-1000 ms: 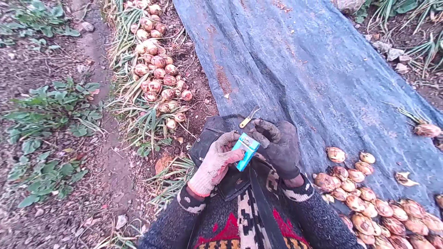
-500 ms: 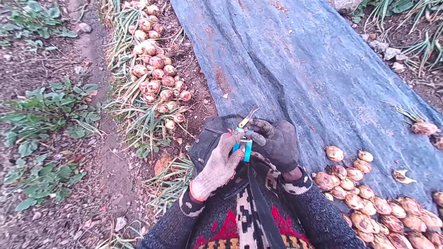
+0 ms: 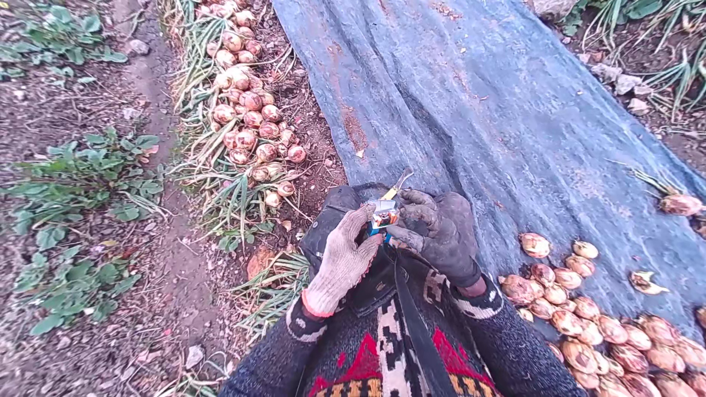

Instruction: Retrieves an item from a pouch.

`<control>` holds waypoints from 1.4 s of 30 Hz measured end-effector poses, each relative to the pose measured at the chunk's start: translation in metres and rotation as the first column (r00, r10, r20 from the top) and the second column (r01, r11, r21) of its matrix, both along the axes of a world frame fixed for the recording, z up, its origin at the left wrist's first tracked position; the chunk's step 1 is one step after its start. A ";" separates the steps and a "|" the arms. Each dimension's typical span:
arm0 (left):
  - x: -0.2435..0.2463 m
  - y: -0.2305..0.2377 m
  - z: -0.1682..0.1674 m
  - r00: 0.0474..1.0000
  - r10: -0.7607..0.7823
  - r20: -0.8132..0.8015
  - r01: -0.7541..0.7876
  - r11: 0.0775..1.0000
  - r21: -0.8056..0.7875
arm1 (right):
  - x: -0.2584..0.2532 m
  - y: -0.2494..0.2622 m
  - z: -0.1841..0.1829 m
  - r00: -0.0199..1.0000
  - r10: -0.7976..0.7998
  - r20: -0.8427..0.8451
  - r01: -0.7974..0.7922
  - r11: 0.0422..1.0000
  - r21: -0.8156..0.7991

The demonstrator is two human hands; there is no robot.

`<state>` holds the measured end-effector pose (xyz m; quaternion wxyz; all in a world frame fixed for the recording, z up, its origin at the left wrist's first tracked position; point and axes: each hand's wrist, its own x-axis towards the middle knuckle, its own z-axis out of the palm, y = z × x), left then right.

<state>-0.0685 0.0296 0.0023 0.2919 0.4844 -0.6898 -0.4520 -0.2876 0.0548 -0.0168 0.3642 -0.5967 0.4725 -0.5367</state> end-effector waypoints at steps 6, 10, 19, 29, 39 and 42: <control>-0.003 0.001 0.000 0.999 -0.047 -0.026 0.045 0.996 -0.081 | 0.001 -0.003 -0.002 0.995 0.046 -0.090 -0.041 0.997 0.058; -0.001 -0.002 -0.001 0.994 -0.111 0.012 0.111 0.985 -0.130 | 0.002 -0.003 -0.003 0.996 0.074 -0.048 -0.069 0.992 0.104; -0.003 -0.003 -0.005 0.989 -0.149 -0.009 0.146 0.977 -0.152 | 0.002 0.000 -0.003 0.996 0.060 0.060 -0.068 0.987 0.148; 0.000 -0.002 -0.004 0.990 -0.143 -0.013 0.139 0.979 -0.148 | 0.002 -0.001 0.000 0.997 0.078 0.001 -0.077 0.980 0.186; 0.000 0.001 -0.010 0.996 -0.074 -0.054 0.072 0.997 -0.030 | -0.028 -0.004 0.008 0.993 0.002 0.118 -0.029 0.972 0.234; -0.005 0.006 -0.009 0.994 -0.025 -0.111 0.031 0.998 0.058 | -0.023 -0.002 0.009 0.994 -0.013 0.108 -0.020 0.953 0.302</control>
